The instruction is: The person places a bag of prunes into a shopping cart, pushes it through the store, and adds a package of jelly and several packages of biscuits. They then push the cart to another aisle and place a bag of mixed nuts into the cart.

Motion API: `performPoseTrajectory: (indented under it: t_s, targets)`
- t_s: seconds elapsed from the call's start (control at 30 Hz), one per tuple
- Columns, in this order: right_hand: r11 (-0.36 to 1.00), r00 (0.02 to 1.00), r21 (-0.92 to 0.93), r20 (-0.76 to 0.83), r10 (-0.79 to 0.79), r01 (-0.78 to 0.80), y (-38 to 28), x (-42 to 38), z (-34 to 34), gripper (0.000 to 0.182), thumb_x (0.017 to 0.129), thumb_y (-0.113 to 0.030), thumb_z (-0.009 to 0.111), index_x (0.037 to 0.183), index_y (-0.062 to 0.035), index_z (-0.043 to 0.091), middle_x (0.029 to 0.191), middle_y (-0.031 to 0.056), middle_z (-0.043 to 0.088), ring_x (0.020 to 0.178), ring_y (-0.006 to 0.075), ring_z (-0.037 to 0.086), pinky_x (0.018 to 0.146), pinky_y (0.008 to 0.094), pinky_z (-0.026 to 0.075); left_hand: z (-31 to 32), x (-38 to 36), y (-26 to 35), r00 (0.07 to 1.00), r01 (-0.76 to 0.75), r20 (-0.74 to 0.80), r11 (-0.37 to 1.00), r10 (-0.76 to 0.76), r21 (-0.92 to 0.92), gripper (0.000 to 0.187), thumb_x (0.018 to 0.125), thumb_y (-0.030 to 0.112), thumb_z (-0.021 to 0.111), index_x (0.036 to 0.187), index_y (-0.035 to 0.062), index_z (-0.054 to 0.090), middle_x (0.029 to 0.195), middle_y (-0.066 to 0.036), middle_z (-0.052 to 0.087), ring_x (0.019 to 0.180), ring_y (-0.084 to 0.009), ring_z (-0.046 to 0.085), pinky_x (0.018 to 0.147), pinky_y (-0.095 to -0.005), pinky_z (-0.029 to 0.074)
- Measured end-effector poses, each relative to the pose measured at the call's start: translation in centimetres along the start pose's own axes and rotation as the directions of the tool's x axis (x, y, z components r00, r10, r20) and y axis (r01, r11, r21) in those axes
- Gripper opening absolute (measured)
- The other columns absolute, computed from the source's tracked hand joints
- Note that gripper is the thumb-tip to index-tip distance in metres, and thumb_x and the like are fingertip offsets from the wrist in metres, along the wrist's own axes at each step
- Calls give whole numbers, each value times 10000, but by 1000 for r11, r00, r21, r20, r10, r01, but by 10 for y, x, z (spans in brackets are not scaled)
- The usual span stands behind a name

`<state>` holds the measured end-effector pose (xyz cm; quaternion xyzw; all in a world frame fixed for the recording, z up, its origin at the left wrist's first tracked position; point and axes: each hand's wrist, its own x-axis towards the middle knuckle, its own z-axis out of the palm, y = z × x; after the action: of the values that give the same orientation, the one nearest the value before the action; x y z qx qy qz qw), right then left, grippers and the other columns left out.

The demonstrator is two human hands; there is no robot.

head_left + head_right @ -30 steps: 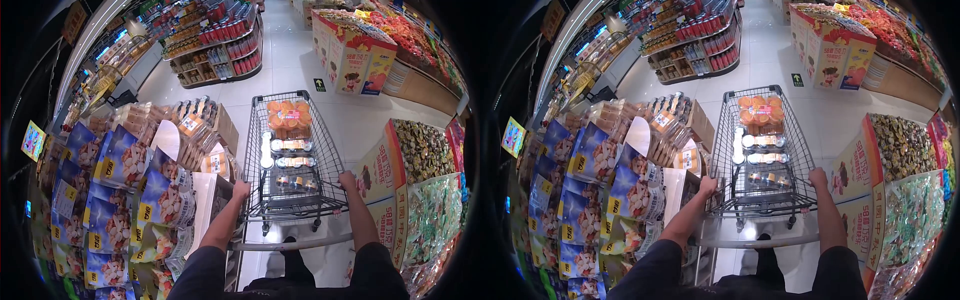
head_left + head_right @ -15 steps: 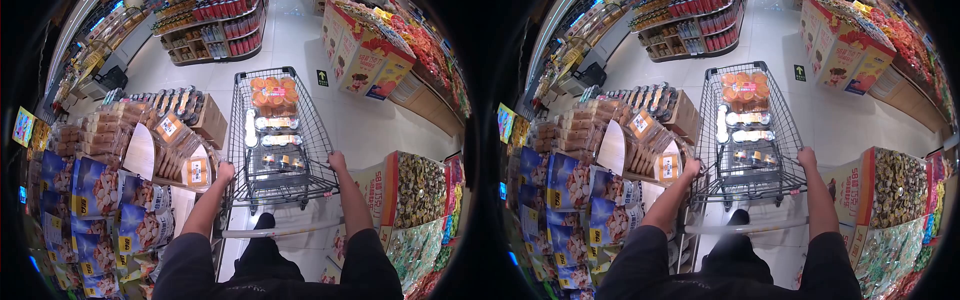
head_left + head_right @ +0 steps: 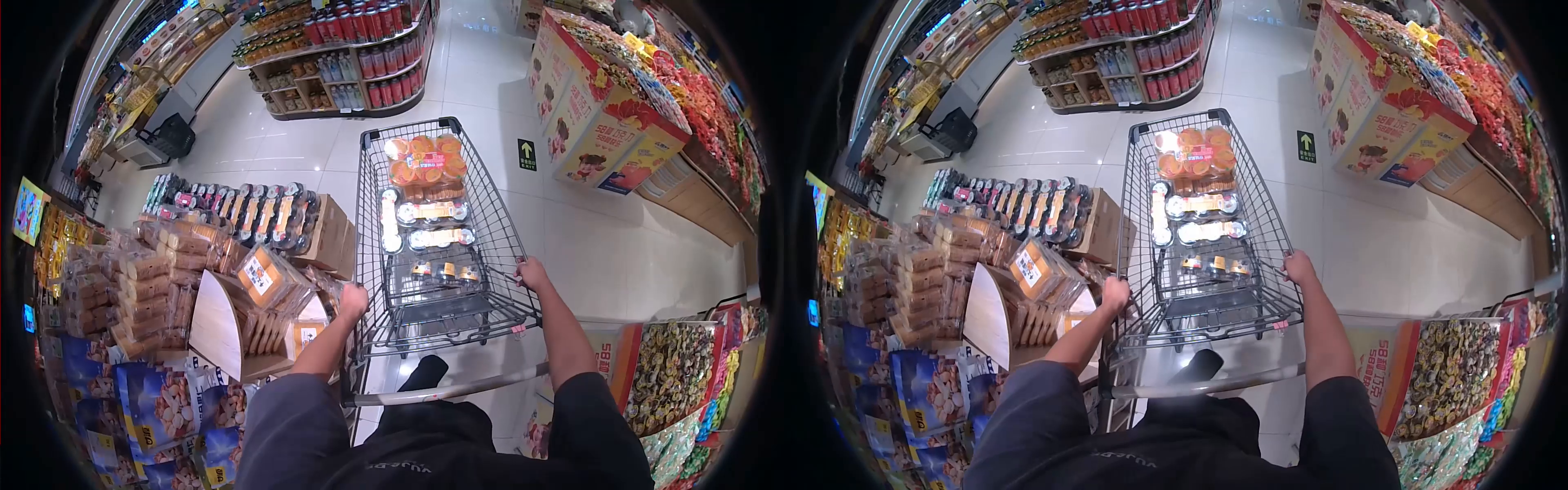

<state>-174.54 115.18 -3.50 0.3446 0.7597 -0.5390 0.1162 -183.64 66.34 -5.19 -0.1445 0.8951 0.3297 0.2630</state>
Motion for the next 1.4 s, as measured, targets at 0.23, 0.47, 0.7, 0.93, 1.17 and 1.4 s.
performPoseTrajectory:
  t_s: [0.23,0.47,0.7,0.93,1.17,1.4]
  targets:
    - [844,970,-513,-83,-227,154,-63,73,4,221,878,-171,493,980,0,590,788,205,648,607,279,667,596,378,534,-36,36,75,998,50,-50,998,-48,38,349,758,194,534,940,-81,651,997,-313,625,993,-434,605,901,-443,470]
    - [885,986,-456,-79,-144,93,-151,154,11,199,858,-162,503,885,12,595,699,156,648,536,255,656,569,381,528,-48,115,124,992,101,-77,994,-104,-34,340,736,171,530,955,-48,670,1029,-295,627,1016,-425,600,910,-452,469]
    - [851,975,-482,35,-218,208,-219,270,23,198,870,-117,483,821,53,571,681,154,632,502,235,630,482,358,542,-66,195,163,980,143,-124,984,-157,-109,316,749,164,526,926,-53,672,999,-290,638,1000,-408,616,891,-452,477]
    - [713,950,-633,140,-280,303,-299,390,48,213,872,-142,488,880,57,565,706,163,651,534,250,654,535,354,541,-83,261,202,958,188,-188,970,-215,-153,322,766,170,523,924,-73,664,963,-301,640,960,-403,634,866,-442,490]
    - [607,879,-647,242,-410,461,-371,483,86,129,841,-107,507,857,20,526,696,153,646,539,260,657,538,367,539,-92,324,210,927,264,-176,911,-330,-317,320,768,158,517,847,-122,648,791,-291,653,833,-387,671,796,-416,522]
    - [577,905,-697,330,-269,425,-448,541,135,234,832,-210,539,983,-34,567,934,200,661,904,371,633,788,461,500,-117,364,226,879,266,-314,916,-358,-300,315,747,160,545,782,-138,644,686,-251,654,685,-343,689,709,-399,541]
